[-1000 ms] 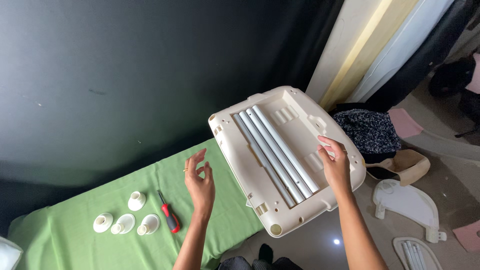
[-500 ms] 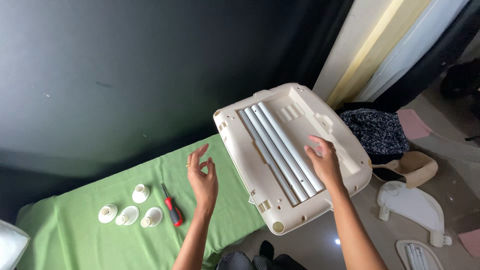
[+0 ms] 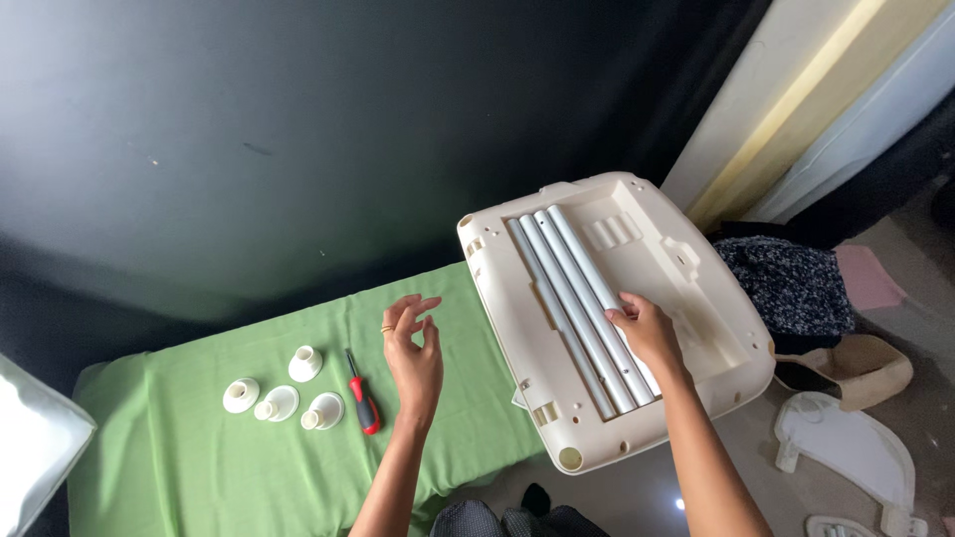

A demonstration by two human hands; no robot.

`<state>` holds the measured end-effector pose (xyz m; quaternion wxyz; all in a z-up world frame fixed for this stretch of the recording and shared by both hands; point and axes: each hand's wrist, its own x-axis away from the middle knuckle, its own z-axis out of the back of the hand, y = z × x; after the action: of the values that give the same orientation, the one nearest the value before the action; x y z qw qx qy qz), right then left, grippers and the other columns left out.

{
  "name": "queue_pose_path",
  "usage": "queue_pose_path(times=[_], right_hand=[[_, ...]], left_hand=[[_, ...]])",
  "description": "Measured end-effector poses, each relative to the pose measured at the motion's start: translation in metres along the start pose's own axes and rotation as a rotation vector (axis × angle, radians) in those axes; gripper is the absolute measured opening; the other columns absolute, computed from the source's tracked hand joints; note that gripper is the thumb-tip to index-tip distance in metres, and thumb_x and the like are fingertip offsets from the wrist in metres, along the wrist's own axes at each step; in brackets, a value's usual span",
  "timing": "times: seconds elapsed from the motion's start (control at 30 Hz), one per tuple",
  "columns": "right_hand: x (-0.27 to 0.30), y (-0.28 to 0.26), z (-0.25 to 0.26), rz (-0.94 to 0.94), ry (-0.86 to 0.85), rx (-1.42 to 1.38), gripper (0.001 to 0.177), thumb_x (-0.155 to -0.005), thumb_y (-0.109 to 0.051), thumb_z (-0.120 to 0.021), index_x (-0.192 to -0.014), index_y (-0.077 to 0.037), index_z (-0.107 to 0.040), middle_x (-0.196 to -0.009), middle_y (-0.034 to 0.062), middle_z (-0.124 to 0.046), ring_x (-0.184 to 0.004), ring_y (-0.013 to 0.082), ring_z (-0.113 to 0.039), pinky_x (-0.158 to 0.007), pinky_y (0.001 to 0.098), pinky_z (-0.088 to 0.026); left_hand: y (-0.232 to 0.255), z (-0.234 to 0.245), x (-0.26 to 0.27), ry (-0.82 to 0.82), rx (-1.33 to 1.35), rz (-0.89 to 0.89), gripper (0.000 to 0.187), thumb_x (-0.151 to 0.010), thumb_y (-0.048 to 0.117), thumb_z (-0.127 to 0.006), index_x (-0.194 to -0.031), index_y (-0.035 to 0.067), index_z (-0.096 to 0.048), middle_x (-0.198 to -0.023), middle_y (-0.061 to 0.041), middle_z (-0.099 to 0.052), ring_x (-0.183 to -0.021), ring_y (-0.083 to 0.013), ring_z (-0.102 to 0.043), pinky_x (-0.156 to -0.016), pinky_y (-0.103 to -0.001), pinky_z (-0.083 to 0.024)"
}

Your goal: The person uses a screwdriver to remove four legs from an overturned white plastic table. They unscrew each leg, place the detached legs on a green cloth, and then insert the legs into slots on the table base.

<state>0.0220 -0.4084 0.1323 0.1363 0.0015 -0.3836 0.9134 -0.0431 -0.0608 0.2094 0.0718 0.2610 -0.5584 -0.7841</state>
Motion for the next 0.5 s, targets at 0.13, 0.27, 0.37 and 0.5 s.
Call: queue_pose_path(times=[0.13, 0.27, 0.37, 0.5], right_hand=[[0.009, -0.015, 0.009, -0.015, 0.026, -0.05, 0.047, -0.092, -0.034, -0.072, -0.128, -0.005, -0.07, -0.106, 0.0156, -0.078, -0.097, 0.0266, -0.074, -0.086, 0.038, -0.056], [0.02, -0.044, 0.02, 0.007, -0.001, -0.115, 0.044, -0.094, -0.033, -0.069, -0.127, -0.004, -0.071, -0.1, 0.0146, -0.078, -0.091, 0.0248, -0.073, -0.082, 0.0364, -0.055], [0.03, -0.07, 0.009, 0.136, -0.045, -0.224, 0.043, -0.095, -0.033, -0.069, -0.127, -0.003, -0.069, -0.102, 0.0084, -0.077, -0.092, 0.0179, -0.072, -0.082, 0.0313, -0.055], [0.056, -0.113, -0.028, 0.182, -0.131, -0.322, 0.045, -0.096, -0.032, -0.07, -0.131, -0.003, -0.071, -0.092, 0.0105, -0.076, -0.082, 0.0178, -0.065, -0.075, 0.0306, -0.053]], left_hand=[[-0.003, 0.006, 0.0, 0.01, -0.004, 0.021, 0.035, -0.085, -0.01, -0.057, -0.108, 0.009, -0.076, -0.127, -0.01, -0.062, -0.116, -0.0259, -0.062, -0.088, -0.034, -0.059], [-0.013, 0.004, 0.002, 0.009, 0.051, 0.008, 0.034, -0.087, -0.01, -0.057, -0.111, 0.008, -0.074, -0.123, -0.01, -0.065, -0.112, -0.0247, -0.064, -0.084, -0.033, -0.059], [-0.02, -0.004, 0.004, -0.048, 0.151, 0.061, 0.03, -0.091, -0.005, -0.058, -0.117, 0.006, -0.071, -0.123, -0.008, -0.068, -0.105, -0.0218, -0.069, -0.08, -0.032, -0.058], [-0.024, -0.024, 0.006, -0.232, 0.407, 0.273, 0.039, -0.097, 0.014, -0.061, -0.135, 0.006, -0.057, -0.12, -0.007, -0.068, -0.094, -0.0176, -0.07, -0.077, -0.03, -0.06]])
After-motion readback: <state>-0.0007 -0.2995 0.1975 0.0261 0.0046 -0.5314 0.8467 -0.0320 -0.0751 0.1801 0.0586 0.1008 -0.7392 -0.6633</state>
